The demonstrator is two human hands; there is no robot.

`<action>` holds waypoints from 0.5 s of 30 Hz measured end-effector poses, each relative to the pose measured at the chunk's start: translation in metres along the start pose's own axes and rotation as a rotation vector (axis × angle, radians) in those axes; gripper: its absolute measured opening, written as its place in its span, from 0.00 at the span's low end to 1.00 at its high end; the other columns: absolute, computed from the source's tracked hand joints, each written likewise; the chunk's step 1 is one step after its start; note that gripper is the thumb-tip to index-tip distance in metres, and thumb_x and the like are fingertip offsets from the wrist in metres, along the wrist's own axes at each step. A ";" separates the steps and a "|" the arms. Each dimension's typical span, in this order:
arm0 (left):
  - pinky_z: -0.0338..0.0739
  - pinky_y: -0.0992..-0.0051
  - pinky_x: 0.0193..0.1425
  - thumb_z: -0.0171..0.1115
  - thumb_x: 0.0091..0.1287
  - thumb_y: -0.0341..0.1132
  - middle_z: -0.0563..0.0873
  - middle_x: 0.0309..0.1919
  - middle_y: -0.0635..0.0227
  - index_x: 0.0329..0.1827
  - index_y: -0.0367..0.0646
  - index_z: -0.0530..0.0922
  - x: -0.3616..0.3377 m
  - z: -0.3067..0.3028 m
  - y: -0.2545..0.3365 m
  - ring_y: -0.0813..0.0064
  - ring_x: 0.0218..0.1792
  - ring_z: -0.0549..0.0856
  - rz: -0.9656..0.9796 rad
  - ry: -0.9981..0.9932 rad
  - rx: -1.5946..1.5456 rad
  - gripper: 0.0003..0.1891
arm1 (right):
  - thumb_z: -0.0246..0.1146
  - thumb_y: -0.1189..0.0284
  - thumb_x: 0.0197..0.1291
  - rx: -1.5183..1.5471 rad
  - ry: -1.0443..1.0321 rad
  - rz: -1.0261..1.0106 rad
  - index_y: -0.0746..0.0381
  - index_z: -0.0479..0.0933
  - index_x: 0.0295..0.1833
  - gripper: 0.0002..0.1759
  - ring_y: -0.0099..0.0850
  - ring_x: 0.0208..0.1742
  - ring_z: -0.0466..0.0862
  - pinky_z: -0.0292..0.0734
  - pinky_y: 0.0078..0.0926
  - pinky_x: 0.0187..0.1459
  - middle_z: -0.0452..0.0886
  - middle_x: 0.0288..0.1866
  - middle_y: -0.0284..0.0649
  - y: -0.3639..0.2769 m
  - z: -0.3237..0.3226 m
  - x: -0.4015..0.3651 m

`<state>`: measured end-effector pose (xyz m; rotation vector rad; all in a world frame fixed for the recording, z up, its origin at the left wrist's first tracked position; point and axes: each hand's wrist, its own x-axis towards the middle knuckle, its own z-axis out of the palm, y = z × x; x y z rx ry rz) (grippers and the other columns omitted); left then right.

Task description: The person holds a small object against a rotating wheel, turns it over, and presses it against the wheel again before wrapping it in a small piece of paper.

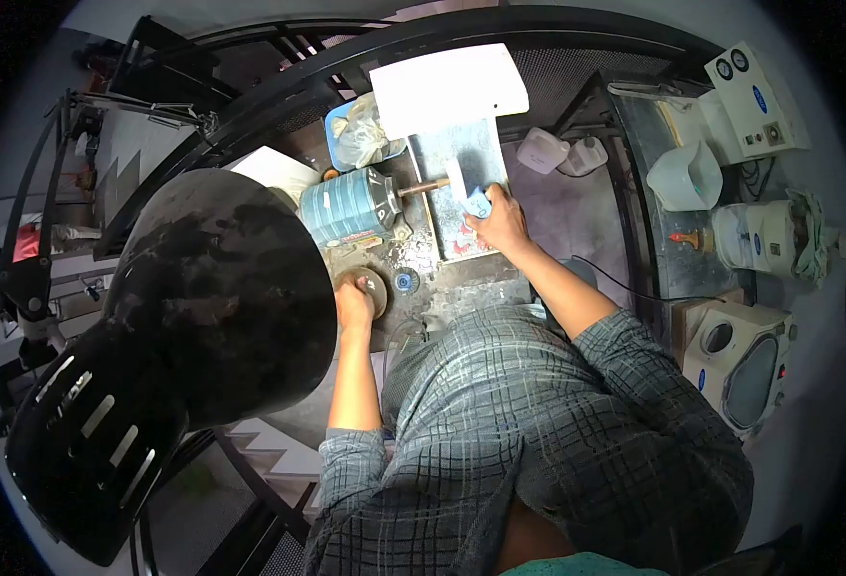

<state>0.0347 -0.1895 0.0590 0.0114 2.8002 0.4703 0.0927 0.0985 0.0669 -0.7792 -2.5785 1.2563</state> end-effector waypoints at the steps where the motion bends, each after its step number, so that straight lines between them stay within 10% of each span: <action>1: 0.73 0.58 0.42 0.52 0.57 0.27 0.80 0.32 0.42 0.36 0.33 0.75 0.001 0.002 -0.001 0.47 0.38 0.80 0.002 -0.002 0.001 0.08 | 0.70 0.67 0.37 0.000 0.001 0.003 0.65 0.66 0.37 0.24 0.49 0.37 0.78 0.73 0.40 0.38 0.77 0.33 0.52 0.001 0.003 -0.001; 15: 0.73 0.57 0.40 0.52 0.61 0.30 0.80 0.30 0.44 0.35 0.34 0.76 0.000 0.005 -0.010 0.46 0.36 0.80 0.047 0.062 -0.053 0.08 | 0.71 0.64 0.36 -0.058 0.006 0.050 0.65 0.67 0.37 0.26 0.48 0.35 0.80 0.74 0.40 0.38 0.79 0.31 0.51 0.001 0.015 -0.001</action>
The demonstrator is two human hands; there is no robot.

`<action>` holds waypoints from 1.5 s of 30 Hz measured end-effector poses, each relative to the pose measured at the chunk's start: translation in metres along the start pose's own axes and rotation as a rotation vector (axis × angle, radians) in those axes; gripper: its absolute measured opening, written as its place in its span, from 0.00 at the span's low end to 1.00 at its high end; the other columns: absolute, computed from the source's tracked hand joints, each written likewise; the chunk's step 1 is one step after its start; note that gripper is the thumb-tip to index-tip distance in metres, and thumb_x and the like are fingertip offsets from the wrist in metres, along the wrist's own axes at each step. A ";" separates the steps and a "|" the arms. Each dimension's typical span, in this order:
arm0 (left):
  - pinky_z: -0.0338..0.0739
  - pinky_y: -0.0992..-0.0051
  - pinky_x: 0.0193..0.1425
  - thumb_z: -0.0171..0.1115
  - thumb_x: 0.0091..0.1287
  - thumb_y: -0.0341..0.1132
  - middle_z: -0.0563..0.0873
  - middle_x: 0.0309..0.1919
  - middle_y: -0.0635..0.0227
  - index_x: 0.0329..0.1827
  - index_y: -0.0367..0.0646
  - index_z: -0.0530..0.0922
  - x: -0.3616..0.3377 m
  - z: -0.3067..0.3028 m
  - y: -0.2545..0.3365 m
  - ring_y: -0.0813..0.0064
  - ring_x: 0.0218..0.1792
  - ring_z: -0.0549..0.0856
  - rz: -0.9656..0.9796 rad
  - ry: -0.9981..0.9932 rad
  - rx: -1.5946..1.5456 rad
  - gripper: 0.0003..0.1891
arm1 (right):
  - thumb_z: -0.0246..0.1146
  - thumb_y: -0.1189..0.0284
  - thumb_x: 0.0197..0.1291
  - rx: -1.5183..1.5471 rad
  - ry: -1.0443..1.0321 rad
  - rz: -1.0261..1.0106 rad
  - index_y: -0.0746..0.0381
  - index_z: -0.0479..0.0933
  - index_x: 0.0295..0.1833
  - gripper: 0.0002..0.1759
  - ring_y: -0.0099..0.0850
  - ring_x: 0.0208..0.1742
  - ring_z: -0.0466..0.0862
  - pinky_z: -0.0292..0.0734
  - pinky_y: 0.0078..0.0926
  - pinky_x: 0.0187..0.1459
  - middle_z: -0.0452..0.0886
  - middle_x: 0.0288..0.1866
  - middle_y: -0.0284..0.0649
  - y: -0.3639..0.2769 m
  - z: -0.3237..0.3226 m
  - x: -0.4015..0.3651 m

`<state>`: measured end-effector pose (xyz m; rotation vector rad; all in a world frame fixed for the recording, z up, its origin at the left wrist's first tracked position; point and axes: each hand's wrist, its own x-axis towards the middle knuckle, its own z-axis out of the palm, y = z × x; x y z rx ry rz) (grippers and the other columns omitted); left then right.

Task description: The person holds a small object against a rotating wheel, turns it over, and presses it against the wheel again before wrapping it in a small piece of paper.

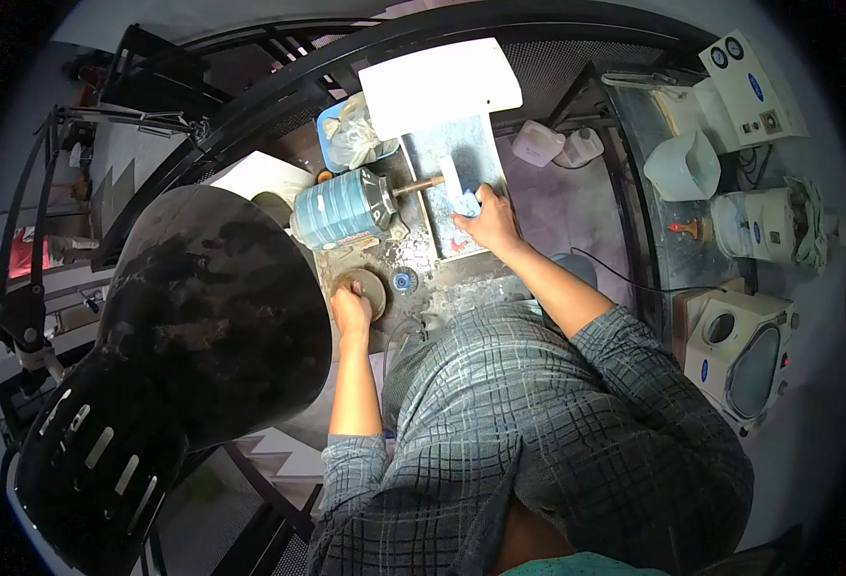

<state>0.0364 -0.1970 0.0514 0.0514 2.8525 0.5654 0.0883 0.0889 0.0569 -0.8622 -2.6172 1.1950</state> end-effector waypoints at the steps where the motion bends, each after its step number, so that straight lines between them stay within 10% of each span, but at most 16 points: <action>1: 0.73 0.57 0.39 0.53 0.61 0.32 0.80 0.29 0.44 0.34 0.34 0.77 -0.001 -0.003 0.002 0.46 0.36 0.80 -0.024 -0.020 0.012 0.09 | 0.71 0.64 0.36 0.001 -0.002 0.000 0.65 0.67 0.37 0.26 0.48 0.35 0.80 0.74 0.40 0.38 0.79 0.31 0.51 0.004 0.002 0.001; 9: 0.73 0.60 0.36 0.54 0.61 0.33 0.81 0.25 0.49 0.31 0.33 0.76 0.000 -0.015 0.016 0.51 0.31 0.82 0.034 0.032 -0.182 0.10 | 0.64 0.70 0.44 -0.140 -0.027 0.123 0.67 0.65 0.44 0.23 0.48 0.45 0.76 0.73 0.40 0.43 0.74 0.45 0.55 0.014 -0.007 0.020; 13: 0.67 0.80 0.14 0.48 0.67 0.34 0.83 0.23 0.61 0.38 0.31 0.74 -0.006 -0.020 0.065 0.81 0.13 0.76 -0.009 -0.240 -0.810 0.12 | 0.59 0.75 0.47 -0.198 0.049 -0.134 0.66 0.65 0.45 0.18 0.49 0.44 0.75 0.72 0.41 0.43 0.72 0.45 0.54 0.017 0.002 0.017; 16: 0.70 0.81 0.16 0.48 0.68 0.32 0.83 0.27 0.60 0.40 0.31 0.74 -0.005 -0.010 0.093 0.78 0.15 0.78 0.102 -0.314 -0.781 0.11 | 0.59 0.76 0.49 -0.234 0.231 -0.126 0.67 0.70 0.41 0.12 0.43 0.38 0.78 0.73 0.37 0.40 0.76 0.40 0.50 0.014 0.010 0.000; 18: 0.69 0.80 0.16 0.49 0.67 0.33 0.83 0.25 0.63 0.39 0.32 0.76 0.000 0.008 0.106 0.79 0.15 0.78 0.143 -0.351 -0.853 0.11 | 0.60 0.75 0.51 0.585 -0.380 0.198 0.67 0.76 0.36 0.07 0.31 0.30 0.80 0.74 0.29 0.32 0.81 0.32 0.43 0.019 0.025 -0.012; 21: 0.73 0.80 0.18 0.49 0.67 0.33 0.82 0.23 0.62 0.35 0.31 0.76 0.014 0.041 0.115 0.78 0.17 0.79 0.344 -0.320 -0.660 0.12 | 0.61 0.76 0.54 0.868 -0.453 0.323 0.68 0.78 0.39 0.07 0.20 0.30 0.77 0.73 0.17 0.31 0.81 0.32 0.36 0.002 0.025 -0.024; 25: 0.72 0.76 0.22 0.53 0.65 0.31 0.80 0.16 0.63 0.30 0.31 0.76 0.022 0.053 0.146 0.77 0.16 0.80 0.490 -0.163 -0.436 0.11 | 0.62 0.77 0.54 1.197 -0.232 0.445 0.67 0.78 0.42 0.10 0.20 0.30 0.78 0.74 0.17 0.31 0.81 0.33 0.35 0.004 0.024 -0.020; 45: 0.67 0.80 0.14 0.45 0.65 0.27 0.79 0.17 0.59 0.26 0.32 0.73 0.045 0.066 0.171 0.76 0.13 0.75 0.036 -0.597 -1.067 0.11 | 0.63 0.76 0.52 1.288 -0.210 0.607 0.69 0.77 0.36 0.07 0.23 0.24 0.79 0.77 0.19 0.28 0.81 0.27 0.40 0.017 0.020 0.001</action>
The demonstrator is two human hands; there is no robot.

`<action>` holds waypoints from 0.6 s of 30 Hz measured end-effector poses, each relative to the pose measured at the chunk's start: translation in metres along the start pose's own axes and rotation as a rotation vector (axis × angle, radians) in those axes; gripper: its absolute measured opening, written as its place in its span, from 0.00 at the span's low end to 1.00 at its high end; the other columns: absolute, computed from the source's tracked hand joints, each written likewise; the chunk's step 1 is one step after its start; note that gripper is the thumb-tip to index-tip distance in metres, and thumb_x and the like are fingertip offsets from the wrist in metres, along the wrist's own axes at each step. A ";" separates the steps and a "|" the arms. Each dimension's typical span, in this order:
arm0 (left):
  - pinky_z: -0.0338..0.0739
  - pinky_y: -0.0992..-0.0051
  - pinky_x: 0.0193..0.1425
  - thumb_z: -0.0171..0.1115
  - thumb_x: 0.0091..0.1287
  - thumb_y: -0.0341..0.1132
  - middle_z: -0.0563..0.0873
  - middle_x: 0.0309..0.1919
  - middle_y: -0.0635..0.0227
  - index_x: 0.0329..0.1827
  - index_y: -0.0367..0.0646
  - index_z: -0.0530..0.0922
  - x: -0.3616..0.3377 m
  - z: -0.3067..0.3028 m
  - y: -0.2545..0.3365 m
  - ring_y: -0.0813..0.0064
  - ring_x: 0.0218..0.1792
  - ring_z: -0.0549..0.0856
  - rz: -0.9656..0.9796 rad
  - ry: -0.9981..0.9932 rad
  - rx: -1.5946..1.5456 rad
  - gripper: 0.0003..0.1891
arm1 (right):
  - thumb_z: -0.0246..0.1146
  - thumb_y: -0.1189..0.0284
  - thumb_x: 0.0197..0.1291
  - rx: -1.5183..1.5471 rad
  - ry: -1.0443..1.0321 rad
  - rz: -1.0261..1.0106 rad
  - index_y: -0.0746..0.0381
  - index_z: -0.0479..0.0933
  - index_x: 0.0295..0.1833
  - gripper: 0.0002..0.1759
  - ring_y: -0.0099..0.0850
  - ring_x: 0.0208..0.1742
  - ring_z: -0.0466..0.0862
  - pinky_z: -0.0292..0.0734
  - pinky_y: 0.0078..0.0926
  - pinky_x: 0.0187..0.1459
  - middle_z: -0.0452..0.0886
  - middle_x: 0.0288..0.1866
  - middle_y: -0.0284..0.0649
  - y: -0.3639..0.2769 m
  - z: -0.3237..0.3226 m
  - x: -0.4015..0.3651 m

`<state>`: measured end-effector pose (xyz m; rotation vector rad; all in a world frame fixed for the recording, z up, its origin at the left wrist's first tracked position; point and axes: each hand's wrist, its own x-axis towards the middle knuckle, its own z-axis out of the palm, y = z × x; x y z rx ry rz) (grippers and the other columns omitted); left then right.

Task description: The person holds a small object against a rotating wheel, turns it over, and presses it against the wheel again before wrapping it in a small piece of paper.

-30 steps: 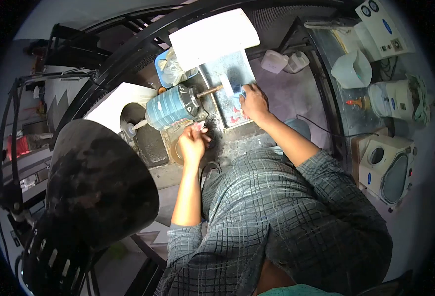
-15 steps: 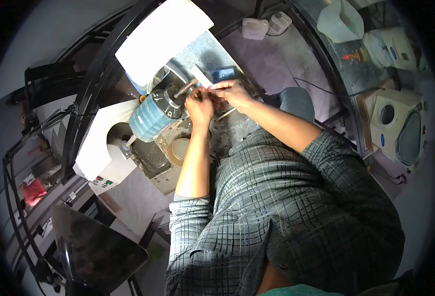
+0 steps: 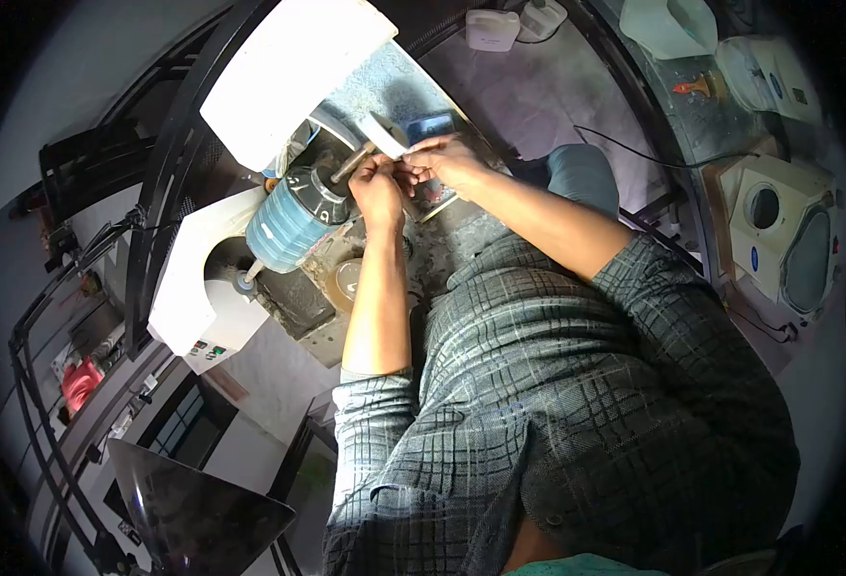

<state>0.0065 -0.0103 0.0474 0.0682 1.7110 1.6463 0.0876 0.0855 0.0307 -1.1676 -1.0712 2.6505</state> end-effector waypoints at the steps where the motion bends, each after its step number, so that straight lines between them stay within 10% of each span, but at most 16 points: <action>1: 0.67 0.80 0.14 0.45 0.65 0.26 0.79 0.17 0.59 0.26 0.32 0.73 -0.001 0.001 0.000 0.76 0.13 0.75 -0.005 0.017 -0.025 0.11 | 0.63 0.76 0.52 0.000 0.000 -0.011 0.69 0.77 0.36 0.07 0.23 0.24 0.79 0.76 0.19 0.28 0.81 0.27 0.39 0.002 -0.001 0.003; 18: 0.66 0.78 0.14 0.47 0.62 0.26 0.79 0.18 0.59 0.26 0.32 0.73 -0.004 0.002 0.004 0.74 0.14 0.76 -0.001 0.053 -0.032 0.09 | 0.64 0.77 0.50 -0.090 0.015 -0.044 0.70 0.77 0.36 0.08 0.22 0.25 0.78 0.75 0.19 0.28 0.80 0.27 0.40 0.002 0.003 0.003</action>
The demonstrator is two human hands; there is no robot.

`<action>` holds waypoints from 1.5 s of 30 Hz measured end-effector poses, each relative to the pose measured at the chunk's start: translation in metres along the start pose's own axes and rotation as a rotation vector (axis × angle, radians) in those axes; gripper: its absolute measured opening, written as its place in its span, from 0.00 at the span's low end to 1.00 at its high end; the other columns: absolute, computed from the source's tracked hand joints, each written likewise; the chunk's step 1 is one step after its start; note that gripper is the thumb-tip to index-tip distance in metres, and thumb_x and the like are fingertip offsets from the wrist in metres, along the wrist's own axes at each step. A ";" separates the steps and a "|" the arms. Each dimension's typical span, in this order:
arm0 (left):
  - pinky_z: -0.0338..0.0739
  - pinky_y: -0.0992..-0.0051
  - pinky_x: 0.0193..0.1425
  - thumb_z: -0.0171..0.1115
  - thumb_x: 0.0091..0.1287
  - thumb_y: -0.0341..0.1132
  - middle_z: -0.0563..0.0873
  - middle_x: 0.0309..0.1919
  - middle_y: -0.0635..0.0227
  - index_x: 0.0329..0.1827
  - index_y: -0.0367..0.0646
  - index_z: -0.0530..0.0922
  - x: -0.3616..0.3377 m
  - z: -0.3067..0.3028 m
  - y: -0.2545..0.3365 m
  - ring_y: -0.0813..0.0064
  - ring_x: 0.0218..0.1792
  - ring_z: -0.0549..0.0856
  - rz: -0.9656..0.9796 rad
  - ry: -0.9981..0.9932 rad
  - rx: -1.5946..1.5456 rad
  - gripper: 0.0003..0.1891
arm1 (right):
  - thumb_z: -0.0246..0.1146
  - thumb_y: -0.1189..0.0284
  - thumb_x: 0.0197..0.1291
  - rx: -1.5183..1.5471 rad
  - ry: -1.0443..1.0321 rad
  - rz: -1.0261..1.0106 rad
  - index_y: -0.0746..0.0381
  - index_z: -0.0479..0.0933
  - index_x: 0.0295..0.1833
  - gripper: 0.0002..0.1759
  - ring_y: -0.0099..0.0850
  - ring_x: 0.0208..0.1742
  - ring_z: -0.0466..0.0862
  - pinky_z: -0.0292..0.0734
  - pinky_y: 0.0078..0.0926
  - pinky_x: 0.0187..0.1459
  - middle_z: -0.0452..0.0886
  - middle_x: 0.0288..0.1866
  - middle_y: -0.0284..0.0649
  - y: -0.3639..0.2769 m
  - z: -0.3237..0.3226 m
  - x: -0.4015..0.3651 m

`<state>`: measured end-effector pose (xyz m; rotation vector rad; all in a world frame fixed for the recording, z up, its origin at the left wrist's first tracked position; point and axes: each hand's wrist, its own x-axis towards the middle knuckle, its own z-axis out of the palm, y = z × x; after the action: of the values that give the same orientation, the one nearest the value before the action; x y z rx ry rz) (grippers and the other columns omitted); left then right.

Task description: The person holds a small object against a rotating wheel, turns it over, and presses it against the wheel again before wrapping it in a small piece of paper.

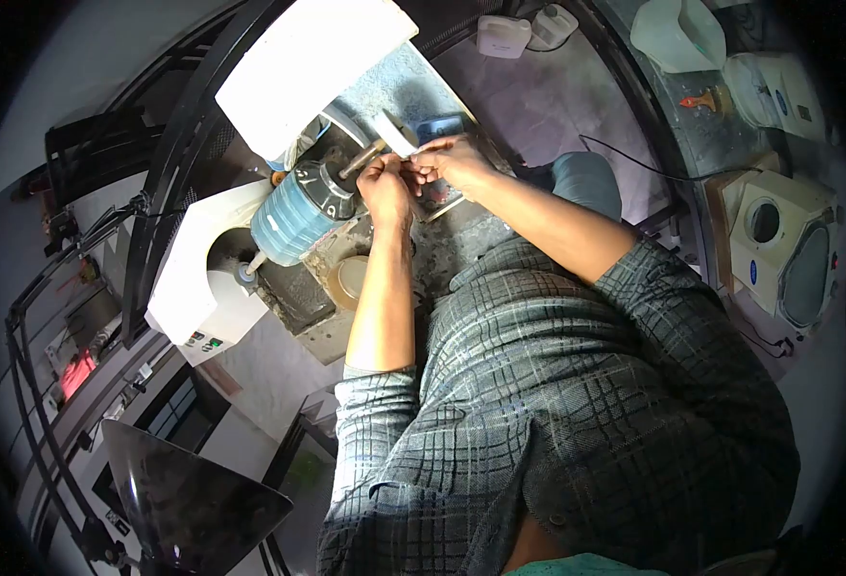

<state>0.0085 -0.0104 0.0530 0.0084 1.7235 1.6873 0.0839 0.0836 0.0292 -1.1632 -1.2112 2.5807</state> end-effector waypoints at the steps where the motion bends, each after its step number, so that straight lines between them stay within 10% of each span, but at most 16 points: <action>1: 0.66 0.79 0.14 0.47 0.63 0.26 0.79 0.18 0.59 0.26 0.32 0.73 -0.001 0.000 0.001 0.74 0.14 0.76 0.004 -0.003 0.002 0.09 | 0.64 0.77 0.50 0.004 -0.013 0.006 0.70 0.77 0.36 0.08 0.22 0.25 0.78 0.75 0.19 0.28 0.80 0.27 0.40 0.000 -0.001 0.001; 45: 0.68 0.82 0.20 0.48 0.67 0.29 0.77 0.18 0.67 0.34 0.33 0.75 -0.021 -0.007 -0.012 0.81 0.16 0.74 0.265 0.026 0.167 0.09 | 0.64 0.79 0.49 0.033 -0.096 -0.052 0.71 0.78 0.39 0.10 0.18 0.27 0.77 0.71 0.14 0.29 0.81 0.30 0.38 -0.010 0.008 -0.020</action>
<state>0.0264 -0.0284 0.0519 0.3050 1.9470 1.7280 0.0904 0.0787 0.0514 -0.9994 -1.1947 2.6347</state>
